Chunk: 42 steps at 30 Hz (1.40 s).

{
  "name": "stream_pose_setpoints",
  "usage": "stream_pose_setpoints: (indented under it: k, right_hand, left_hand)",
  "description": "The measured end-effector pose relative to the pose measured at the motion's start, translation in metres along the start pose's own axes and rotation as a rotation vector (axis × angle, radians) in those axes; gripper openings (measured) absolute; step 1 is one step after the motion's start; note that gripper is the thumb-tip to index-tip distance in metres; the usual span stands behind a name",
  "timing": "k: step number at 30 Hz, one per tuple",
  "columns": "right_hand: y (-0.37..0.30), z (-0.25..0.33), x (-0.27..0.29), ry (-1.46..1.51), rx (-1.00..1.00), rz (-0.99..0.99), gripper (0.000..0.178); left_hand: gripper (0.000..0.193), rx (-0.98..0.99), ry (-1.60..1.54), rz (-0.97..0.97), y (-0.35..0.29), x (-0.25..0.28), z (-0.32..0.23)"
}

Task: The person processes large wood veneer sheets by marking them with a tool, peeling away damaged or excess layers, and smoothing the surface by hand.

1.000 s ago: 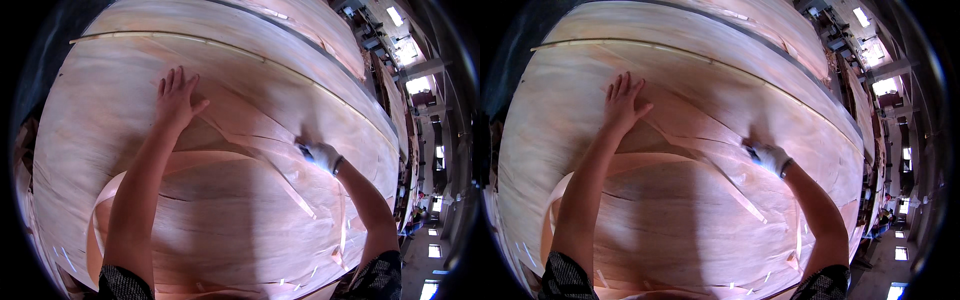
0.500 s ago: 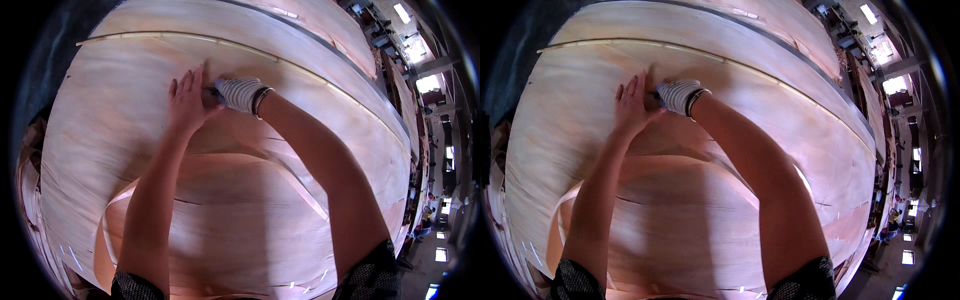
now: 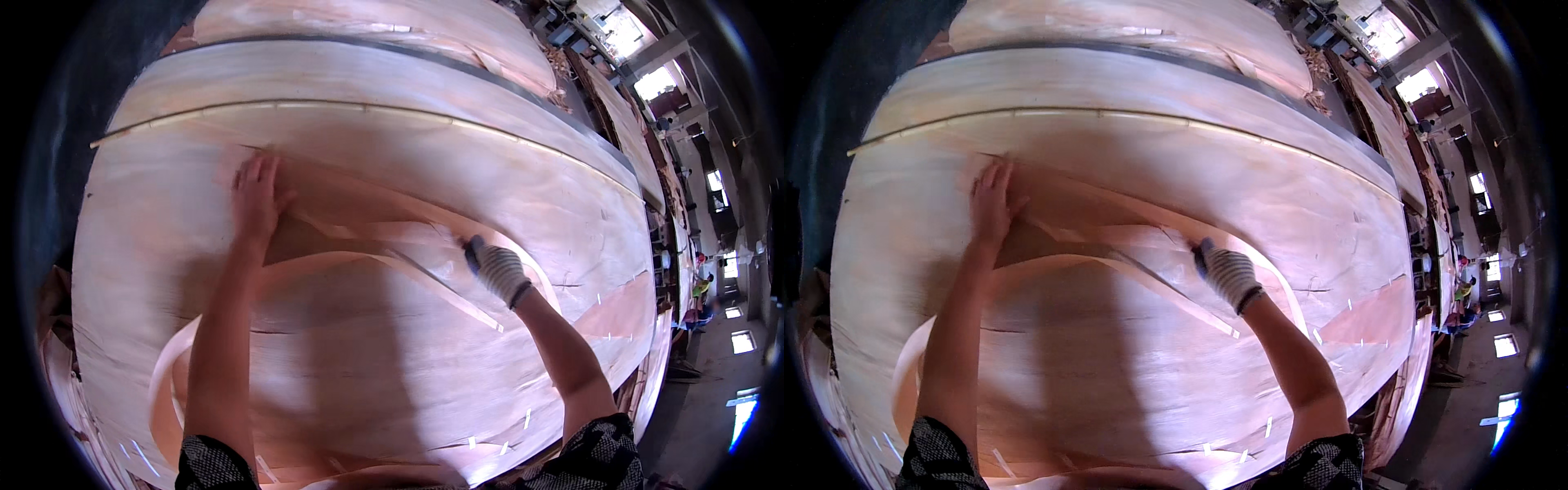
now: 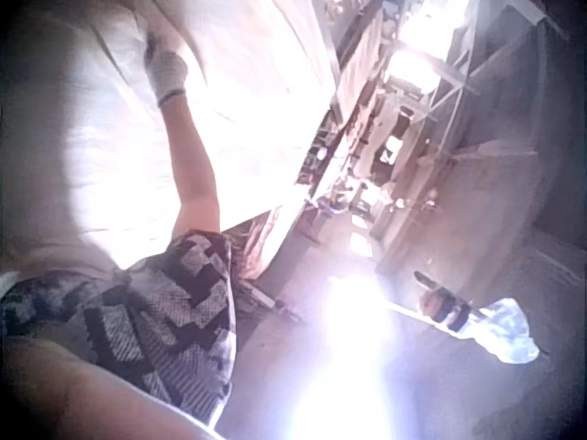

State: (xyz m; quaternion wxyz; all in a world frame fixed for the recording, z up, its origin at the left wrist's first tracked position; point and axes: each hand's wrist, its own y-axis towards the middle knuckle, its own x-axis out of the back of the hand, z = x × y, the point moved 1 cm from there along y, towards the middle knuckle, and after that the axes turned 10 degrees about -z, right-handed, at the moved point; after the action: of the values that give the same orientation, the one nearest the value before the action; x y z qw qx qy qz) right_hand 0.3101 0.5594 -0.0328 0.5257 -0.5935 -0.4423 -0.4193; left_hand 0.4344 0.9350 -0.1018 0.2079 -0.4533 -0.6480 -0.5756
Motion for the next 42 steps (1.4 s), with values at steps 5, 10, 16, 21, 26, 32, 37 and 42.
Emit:
stream_pose_setpoints:
  k: [5, 10, 16, 21, 26, 32, 37, 42]
  right_hand:
    - [-0.005, -0.056, -0.008, 0.289, -0.105, -0.465, 0.026]
    - [-0.098, 0.028, 0.029, 0.516, 0.092, -0.772, 0.016]
    - [-0.213, 0.114, 0.063, 0.757, 0.494, -0.481, 0.017]
    - [-0.279, 0.061, 0.034, 0.836, 0.020, -0.398, 0.020]
    - [-0.371, -0.043, 0.027, 1.856, -0.520, -0.597, 0.027]
    - [-0.448, -0.210, 0.157, 1.347, -0.601, -1.421, 0.025]
    - [-0.418, -0.266, 0.295, 1.495, -0.018, -1.467, 0.035]
    - [-0.405, -0.248, 0.324, 1.582, 0.290, -1.251, 0.017]
  left_hand:
    - [0.020, -0.149, -0.283, 0.075, 0.004, 0.006, -0.047]
    - [0.013, -0.127, -0.189, 0.074, -0.012, 0.018, -0.054]
    - [0.033, -0.313, 0.131, 0.221, -0.004, 0.019, -0.048]
    - [0.052, -0.583, 0.027, 0.241, -0.059, 0.106, -0.092]
    - [0.035, -0.863, -0.085, 0.709, -0.158, 0.252, -0.147]
    - [0.032, -0.484, -0.807, 1.251, -0.089, 0.379, -0.264]
    - [0.030, -0.615, -1.119, 0.668, -0.048, 0.405, -0.397]
    - [0.033, -0.597, -1.225, 0.259, -0.017, 0.434, -0.522]
